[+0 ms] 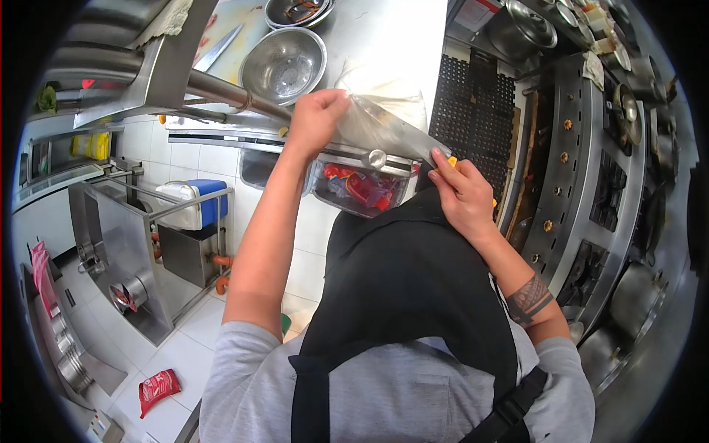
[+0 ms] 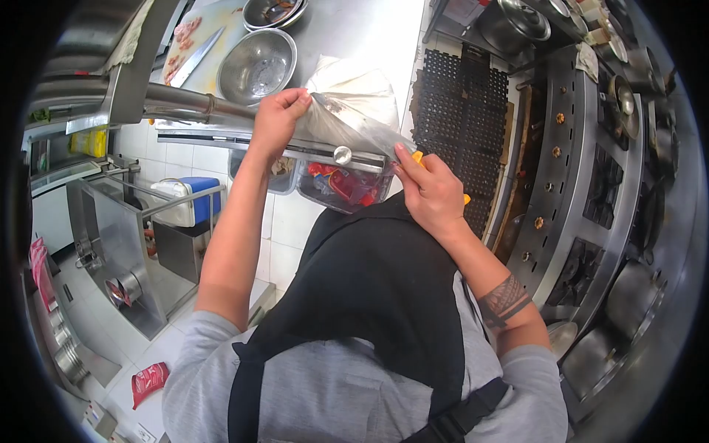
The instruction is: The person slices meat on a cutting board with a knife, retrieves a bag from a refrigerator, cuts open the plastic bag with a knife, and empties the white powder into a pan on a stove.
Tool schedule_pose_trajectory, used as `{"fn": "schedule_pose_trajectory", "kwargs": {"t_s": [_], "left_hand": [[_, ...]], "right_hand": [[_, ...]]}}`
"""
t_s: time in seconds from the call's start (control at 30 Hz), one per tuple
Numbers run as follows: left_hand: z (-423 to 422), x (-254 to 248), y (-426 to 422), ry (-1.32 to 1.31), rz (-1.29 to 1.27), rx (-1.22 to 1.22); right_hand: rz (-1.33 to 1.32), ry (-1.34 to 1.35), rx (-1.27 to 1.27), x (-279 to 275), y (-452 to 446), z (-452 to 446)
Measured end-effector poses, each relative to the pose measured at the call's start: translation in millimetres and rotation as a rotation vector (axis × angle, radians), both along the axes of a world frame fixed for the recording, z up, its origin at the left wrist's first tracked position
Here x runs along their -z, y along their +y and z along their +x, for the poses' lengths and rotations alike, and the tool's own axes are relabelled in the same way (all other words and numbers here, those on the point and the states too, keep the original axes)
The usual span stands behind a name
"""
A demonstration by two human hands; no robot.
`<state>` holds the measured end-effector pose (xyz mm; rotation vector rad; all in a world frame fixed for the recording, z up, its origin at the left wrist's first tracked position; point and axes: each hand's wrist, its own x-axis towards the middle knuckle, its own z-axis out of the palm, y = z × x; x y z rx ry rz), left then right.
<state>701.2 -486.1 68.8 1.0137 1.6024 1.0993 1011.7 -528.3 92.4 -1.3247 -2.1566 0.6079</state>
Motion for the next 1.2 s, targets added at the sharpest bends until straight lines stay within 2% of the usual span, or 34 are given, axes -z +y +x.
{"fn": "schedule_pose_trajectory", "kwargs": {"t_s": [0.17,0.5,0.87,1.2], "left_hand": [[-1,-1,2,-0.051,0.009,-0.022],[8,23,3,-0.227,0.118,-0.102],[18,31,5,-0.256,0.191,-0.136],[28,35,9,-0.356,0.263,-0.189]], "right_hand": [[0.020,0.003,-0.005,-2,4,-7],[-0.176,0.137,0.003,-4,3,-14],[-0.454,0.228,0.054,-12,9,-17],[-0.650,0.496,0.083,1,8,-21]]}}
